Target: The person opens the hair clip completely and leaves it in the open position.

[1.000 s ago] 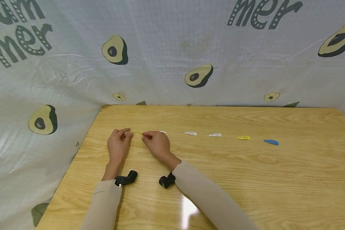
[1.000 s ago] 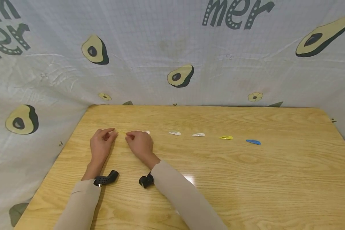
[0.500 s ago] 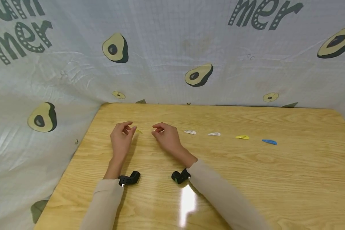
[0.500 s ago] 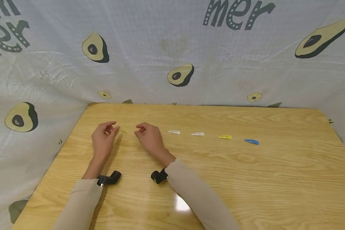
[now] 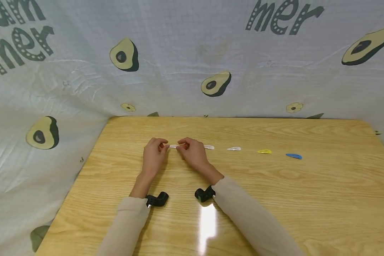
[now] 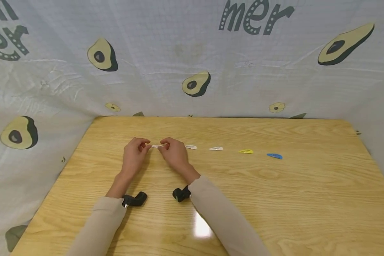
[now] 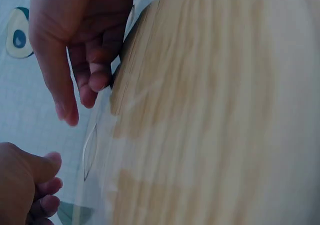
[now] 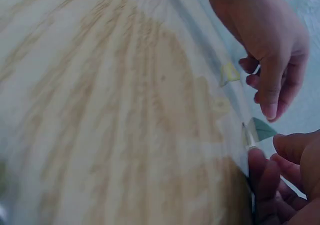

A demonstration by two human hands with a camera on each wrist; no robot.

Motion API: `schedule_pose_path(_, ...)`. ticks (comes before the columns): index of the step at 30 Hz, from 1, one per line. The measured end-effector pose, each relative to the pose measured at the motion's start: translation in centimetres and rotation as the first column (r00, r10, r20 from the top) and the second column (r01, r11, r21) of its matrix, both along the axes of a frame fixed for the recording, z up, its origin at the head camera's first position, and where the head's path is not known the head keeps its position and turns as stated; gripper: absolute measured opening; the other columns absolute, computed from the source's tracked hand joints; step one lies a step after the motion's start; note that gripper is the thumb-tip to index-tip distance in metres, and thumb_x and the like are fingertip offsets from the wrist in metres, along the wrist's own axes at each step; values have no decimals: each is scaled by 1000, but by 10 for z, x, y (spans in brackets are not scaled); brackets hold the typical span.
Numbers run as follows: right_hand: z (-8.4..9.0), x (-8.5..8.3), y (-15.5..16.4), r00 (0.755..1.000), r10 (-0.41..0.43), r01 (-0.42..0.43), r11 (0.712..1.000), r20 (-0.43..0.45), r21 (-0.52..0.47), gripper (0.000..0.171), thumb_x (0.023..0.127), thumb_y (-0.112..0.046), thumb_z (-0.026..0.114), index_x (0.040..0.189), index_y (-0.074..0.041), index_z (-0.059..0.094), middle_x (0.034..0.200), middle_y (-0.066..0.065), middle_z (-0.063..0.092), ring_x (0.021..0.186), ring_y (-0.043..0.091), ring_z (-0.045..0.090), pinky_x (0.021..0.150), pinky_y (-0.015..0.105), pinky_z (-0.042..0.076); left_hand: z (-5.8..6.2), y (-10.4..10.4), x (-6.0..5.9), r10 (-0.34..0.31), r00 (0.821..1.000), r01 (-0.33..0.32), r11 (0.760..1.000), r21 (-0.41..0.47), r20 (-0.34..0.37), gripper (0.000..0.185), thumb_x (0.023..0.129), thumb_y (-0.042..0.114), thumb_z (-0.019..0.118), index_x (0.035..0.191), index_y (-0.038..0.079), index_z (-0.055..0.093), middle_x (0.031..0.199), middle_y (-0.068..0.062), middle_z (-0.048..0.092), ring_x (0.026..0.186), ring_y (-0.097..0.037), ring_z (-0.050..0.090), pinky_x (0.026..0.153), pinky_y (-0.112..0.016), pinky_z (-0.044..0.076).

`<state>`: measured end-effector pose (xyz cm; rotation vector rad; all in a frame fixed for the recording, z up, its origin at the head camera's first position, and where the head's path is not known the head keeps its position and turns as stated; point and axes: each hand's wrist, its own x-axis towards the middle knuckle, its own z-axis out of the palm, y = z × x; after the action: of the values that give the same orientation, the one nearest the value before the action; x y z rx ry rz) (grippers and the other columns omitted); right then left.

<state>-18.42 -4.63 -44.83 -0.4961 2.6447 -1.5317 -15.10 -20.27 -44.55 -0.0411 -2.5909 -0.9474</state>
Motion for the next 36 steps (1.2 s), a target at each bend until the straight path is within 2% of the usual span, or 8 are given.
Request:
schedule_pose_path(6, -8, -2, -1, 998, -24, 30, 992, -54, 126, 21, 89, -23, 69, 106, -10, 71, 64, -3, 52, 51, 12, 44, 48, 24, 34, -1, 9, -3, -7, 997, 14, 996, -88, 76, 17, 88, 3, 68, 103, -5, 67, 82, -12, 54, 72, -24, 51, 64, -35, 46)
schedule_pose_path(12, -7, -4, -4, 999, -19, 25, 978, -34, 205, 23, 88, -26, 71, 107, -13, 71, 64, -3, 51, 50, 11, 44, 45, 23, 32, -7, 7, -4, 12, 993, -2, 996, -86, 113, 18, 87, 5, 70, 103, -4, 68, 83, -12, 55, 73, -26, 53, 66, -37, 46)
schedule_pose_path(19, -6, -6, -6, 999, -43, 46, 973, -18, 227, 21, 86, -29, 73, 103, -17, 72, 65, -3, 53, 50, 11, 45, 42, 23, 32, -11, 3, -6, 2, 997, 5, 997, -77, 83, 13, 87, 6, 70, 97, -3, 68, 78, -10, 51, 67, -24, 48, 60, -34, 41)
schedule_pose_path(26, -5, -6, -7, 997, -74, 71, 966, 5, 250, 16, 85, -31, 74, 94, -18, 73, 67, -5, 56, 55, 10, 51, 46, 24, 38, -12, 2, -7, 11, 998, -9, 999, -33, 62, 9, 86, 4, 70, 93, -1, 70, 77, -10, 52, 69, -25, 51, 61, -34, 42)
schedule_pose_path(36, -1, -8, -5, 993, -63, 35, 967, 101, 251, 13, 86, -31, 73, 87, -19, 73, 73, -6, 61, 60, 11, 54, 51, 26, 42, -14, 0, -7, 12, 998, -9, 999, -41, 66, 17, 86, 6, 70, 100, -4, 72, 80, -11, 54, 71, -25, 54, 63, -35, 46)
